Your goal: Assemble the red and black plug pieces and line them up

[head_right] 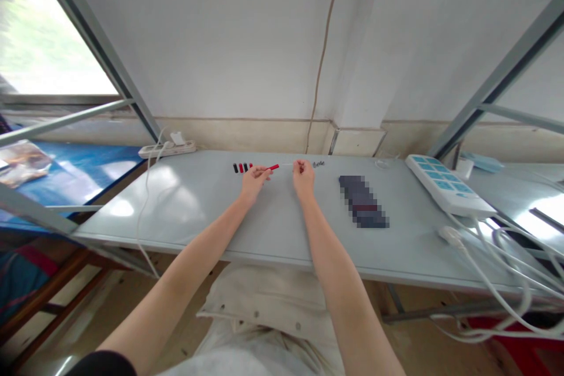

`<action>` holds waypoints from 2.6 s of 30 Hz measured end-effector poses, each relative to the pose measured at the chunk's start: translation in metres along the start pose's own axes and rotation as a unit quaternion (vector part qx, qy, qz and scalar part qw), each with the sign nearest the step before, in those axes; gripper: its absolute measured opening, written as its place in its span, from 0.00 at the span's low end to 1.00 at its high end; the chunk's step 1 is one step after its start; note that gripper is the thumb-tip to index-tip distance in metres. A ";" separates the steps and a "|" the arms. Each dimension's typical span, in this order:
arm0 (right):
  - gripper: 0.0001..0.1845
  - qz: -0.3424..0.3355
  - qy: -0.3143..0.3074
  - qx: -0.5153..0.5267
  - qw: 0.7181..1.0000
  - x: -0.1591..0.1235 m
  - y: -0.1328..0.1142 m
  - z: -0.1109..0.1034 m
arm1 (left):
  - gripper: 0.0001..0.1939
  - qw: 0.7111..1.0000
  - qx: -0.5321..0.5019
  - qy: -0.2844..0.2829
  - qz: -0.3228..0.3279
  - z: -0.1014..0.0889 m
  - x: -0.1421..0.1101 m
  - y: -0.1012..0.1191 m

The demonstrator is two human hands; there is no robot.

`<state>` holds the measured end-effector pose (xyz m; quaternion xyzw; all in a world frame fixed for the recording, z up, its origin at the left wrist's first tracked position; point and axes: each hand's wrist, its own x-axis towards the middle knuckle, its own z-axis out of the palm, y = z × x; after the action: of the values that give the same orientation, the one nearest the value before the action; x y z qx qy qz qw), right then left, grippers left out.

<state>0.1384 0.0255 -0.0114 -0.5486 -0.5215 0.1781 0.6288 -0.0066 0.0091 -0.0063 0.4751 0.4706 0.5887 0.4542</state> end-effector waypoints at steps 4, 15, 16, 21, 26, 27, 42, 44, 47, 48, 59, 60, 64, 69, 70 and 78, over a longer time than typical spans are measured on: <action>0.17 0.040 -0.025 0.061 0.997 0.002 0.005 0.003 | 0.08 1.000 0.012 -0.001 -0.005 0.000 0.000 0.001; 0.19 0.098 -0.152 0.160 0.970 -0.003 -0.003 0.003 | 0.10 0.997 0.018 -0.066 0.018 -0.002 0.002 -0.002; 0.19 0.100 -0.167 0.170 0.966 -0.005 -0.004 0.004 | 0.10 0.996 0.019 -0.077 0.026 -0.001 0.002 -0.004; 0.18 0.109 -0.171 0.214 0.955 -0.009 -0.009 0.009 | 0.10 0.989 0.055 -0.097 0.096 -0.001 0.005 -0.005; 0.18 0.126 -0.119 0.172 0.970 -0.005 -0.005 0.010 | 0.07 0.933 0.246 -0.110 0.240 -0.003 0.020 0.029; 0.18 0.131 -0.105 0.157 0.973 -0.004 -0.003 0.010 | 0.06 0.909 0.292 -0.128 0.268 -0.004 0.026 0.038; 0.11 0.143 -0.069 0.073 0.985 -0.003 0.005 0.008 | 0.11 0.835 0.485 -0.184 0.185 -0.031 0.083 0.047; 0.11 0.144 -0.069 0.072 0.985 -0.003 0.005 0.008 | 0.12 0.853 0.459 -0.182 0.169 -0.033 0.084 0.043; 0.11 0.142 -0.071 0.068 0.985 -0.003 0.006 0.008 | 0.12 0.851 0.463 -0.182 0.165 -0.034 0.085 0.040; 0.12 0.141 -0.071 0.067 0.985 -0.003 0.007 0.008 | 0.12 0.847 0.469 -0.182 0.170 -0.034 0.086 0.039; 0.11 0.147 -0.069 0.067 0.984 -0.004 0.008 0.007 | 0.10 0.804 0.541 -0.179 0.171 -0.034 0.085 0.040; 0.11 0.148 -0.069 0.066 0.984 -0.004 0.008 0.007 | 0.10 0.806 0.540 -0.176 0.168 -0.034 0.084 0.040; 0.12 0.148 -0.072 0.058 0.985 -0.004 0.008 0.007 | 0.10 0.831 0.506 -0.173 0.155 -0.035 0.080 0.039; 0.12 0.143 -0.074 0.063 0.985 -0.003 0.013 0.008 | 0.11 0.856 0.469 -0.164 0.141 -0.034 0.077 0.042; 0.12 0.143 -0.073 0.066 0.985 -0.003 0.013 0.007 | 0.11 0.855 0.470 -0.166 0.141 -0.034 0.077 0.043; 0.10 0.146 -0.071 0.071 0.984 -0.003 0.011 0.006 | 0.08 0.798 0.545 -0.165 0.196 -0.036 0.077 0.044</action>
<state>0.1356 0.0303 -0.0231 -0.5583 -0.4656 0.3432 0.5948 -0.0564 0.0743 0.0439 0.8166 0.5281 0.2237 0.0655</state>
